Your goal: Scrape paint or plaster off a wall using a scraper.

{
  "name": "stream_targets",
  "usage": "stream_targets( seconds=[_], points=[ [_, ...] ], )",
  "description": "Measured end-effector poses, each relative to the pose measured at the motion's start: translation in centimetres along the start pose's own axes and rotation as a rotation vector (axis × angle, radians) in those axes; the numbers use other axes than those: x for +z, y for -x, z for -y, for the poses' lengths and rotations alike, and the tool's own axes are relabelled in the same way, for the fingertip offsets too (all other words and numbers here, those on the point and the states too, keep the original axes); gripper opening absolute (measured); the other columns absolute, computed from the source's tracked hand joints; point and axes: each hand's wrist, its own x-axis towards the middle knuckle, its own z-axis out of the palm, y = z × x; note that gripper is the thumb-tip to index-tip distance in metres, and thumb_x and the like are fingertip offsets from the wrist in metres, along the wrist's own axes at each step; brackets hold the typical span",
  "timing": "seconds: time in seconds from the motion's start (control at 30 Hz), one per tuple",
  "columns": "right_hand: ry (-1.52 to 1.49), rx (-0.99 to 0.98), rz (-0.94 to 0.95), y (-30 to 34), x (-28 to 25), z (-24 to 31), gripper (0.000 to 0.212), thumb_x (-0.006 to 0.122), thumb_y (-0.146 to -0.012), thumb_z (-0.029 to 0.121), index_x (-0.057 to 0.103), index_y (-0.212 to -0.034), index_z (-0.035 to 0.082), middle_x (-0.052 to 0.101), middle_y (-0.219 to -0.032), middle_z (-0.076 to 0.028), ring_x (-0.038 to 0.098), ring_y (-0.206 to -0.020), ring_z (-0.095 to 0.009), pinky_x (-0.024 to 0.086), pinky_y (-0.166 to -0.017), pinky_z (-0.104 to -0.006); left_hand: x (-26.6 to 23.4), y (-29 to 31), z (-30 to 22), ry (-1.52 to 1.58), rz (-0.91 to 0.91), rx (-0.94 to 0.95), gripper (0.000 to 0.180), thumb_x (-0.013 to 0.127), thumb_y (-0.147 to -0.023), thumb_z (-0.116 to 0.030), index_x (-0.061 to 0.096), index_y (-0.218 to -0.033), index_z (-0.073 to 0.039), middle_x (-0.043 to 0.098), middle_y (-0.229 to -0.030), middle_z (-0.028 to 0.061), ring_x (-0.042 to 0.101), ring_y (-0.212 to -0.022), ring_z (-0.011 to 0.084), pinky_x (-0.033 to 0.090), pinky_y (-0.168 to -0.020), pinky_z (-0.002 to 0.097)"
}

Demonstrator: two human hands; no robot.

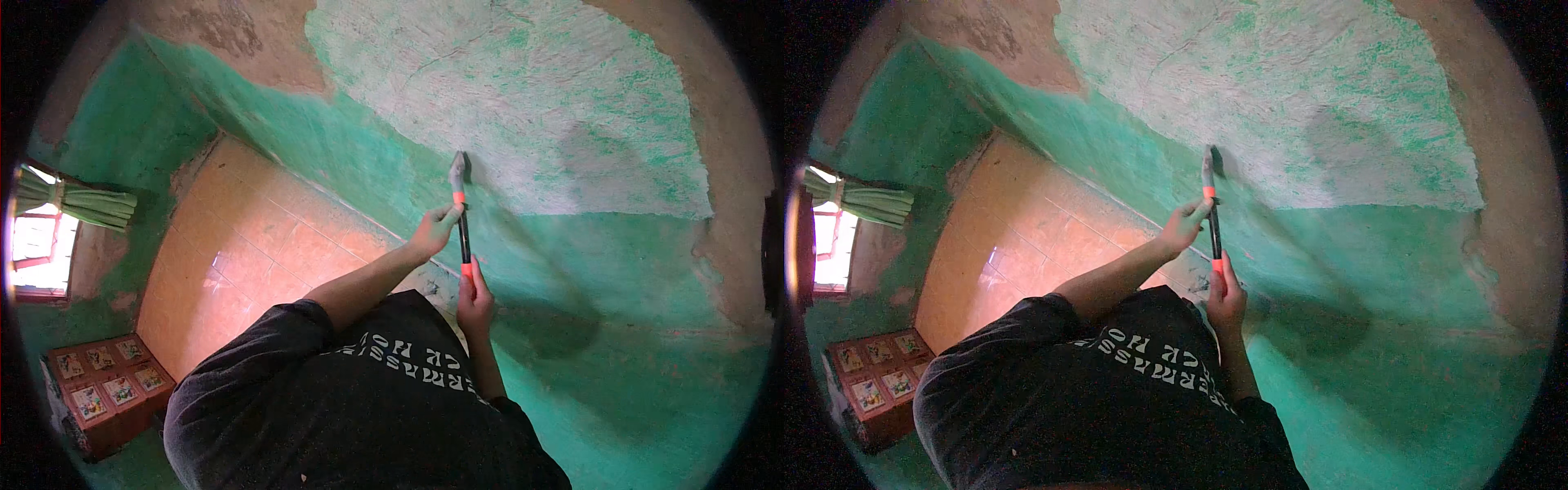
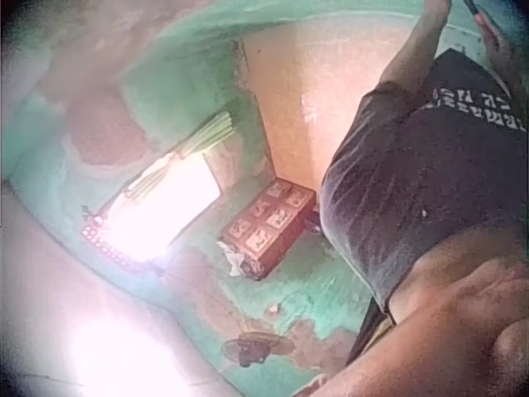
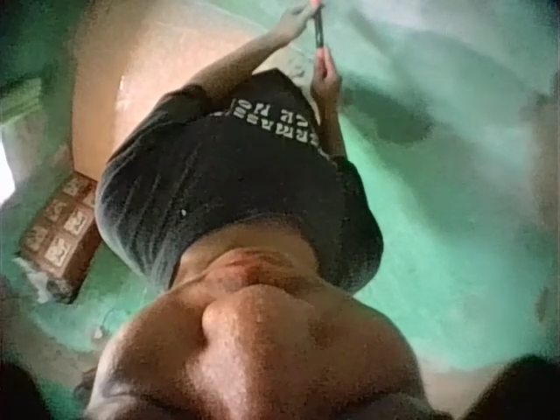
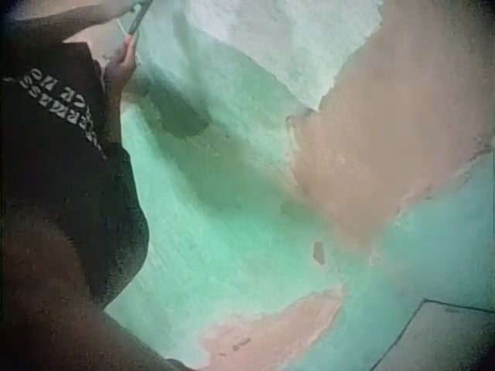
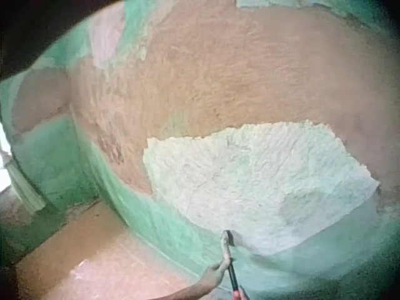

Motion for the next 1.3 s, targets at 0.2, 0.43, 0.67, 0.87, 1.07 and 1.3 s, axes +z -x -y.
stream_targets(
  seconds=[0.2,0.43,0.67,0.87,1.07,1.3],
  points=[
    [0.003,0.008,-0.014,0.8,-1.0,-0.2,0.046,0.052,-0.101,0.024,0.050,-0.143,0.007,0.066,-0.080,-0.021,0.062,-0.067,-0.019,0.049,-0.064,-0.0332,0.5,0.8,-1.4,-0.074,0.086,-0.065,0.044,0.054,-0.101,-0.045,0.068,-0.119,-0.007,0.063,-0.098,-0.0021,0.053,-0.091,0.0093,0.043,-0.082,0.0293],
    [0.001,-0.097,-0.043,-0.4,0.0,0.2,0.047,0.054,-0.100,0.024,0.050,-0.144,0.008,0.068,-0.082,-0.020,0.064,-0.070,-0.019,0.050,-0.068,-0.0336,-0.6,0.8,-2.6,0.013,0.010,-0.062,0.043,0.056,-0.101,-0.039,0.068,-0.117,-0.001,0.065,-0.103,0.0014,0.054,-0.102,0.0107,0.043,-0.094,0.0310],
    [0.025,-0.058,0.016,-1.3,0.6,1.6,0.045,0.053,-0.100,0.019,0.050,-0.143,0.005,0.069,-0.105,-0.023,0.067,-0.089,-0.020,0.051,-0.079,-0.0337,-1.5,0.0,-2.6,0.022,-0.059,-0.003,0.044,0.054,-0.102,-0.041,0.068,-0.119,-0.003,0.065,-0.100,0.0005,0.053,-0.099,0.0092,0.043,-0.094,0.0301],
    [0.077,-0.062,-0.009,-0.8,1.0,0.9,0.045,0.053,-0.100,0.022,0.050,-0.143,0.007,0.069,-0.097,-0.023,0.068,-0.079,-0.025,0.052,-0.073,-0.0366,-1.2,-0.3,-1.5,0.053,0.010,-0.133,0.042,0.057,-0.100,-0.043,0.070,-0.117,-0.007,0.063,-0.094,-0.0015,0.052,-0.093,0.0083,0.044,-0.085,0.0287],
    [0.042,-0.013,0.015,-0.4,0.4,0.7,0.046,0.053,-0.100,0.022,0.050,-0.143,0.006,0.068,-0.100,-0.023,0.068,-0.085,-0.024,0.051,-0.076,-0.0360,-2.2,-0.6,-0.6,-0.031,0.136,-0.097,0.051,0.052,-0.099,-0.054,0.063,-0.129,-0.014,0.063,-0.113,0.0014,0.055,-0.109,0.0169,0.045,-0.090,0.0399],
    [0.115,-0.051,0.002,-1.0,1.4,1.8,0.044,0.055,-0.099,0.018,0.051,-0.142,0.008,0.066,-0.079,-0.020,0.065,-0.066,-0.022,0.050,-0.064,-0.0354,-3.4,-1.7,-0.9,-0.032,0.074,-0.073,0.054,0.051,-0.099,-0.055,0.063,-0.130,-0.013,0.063,-0.115,0.0030,0.056,-0.108,0.0184,0.046,-0.091,0.0423]
  ],
)
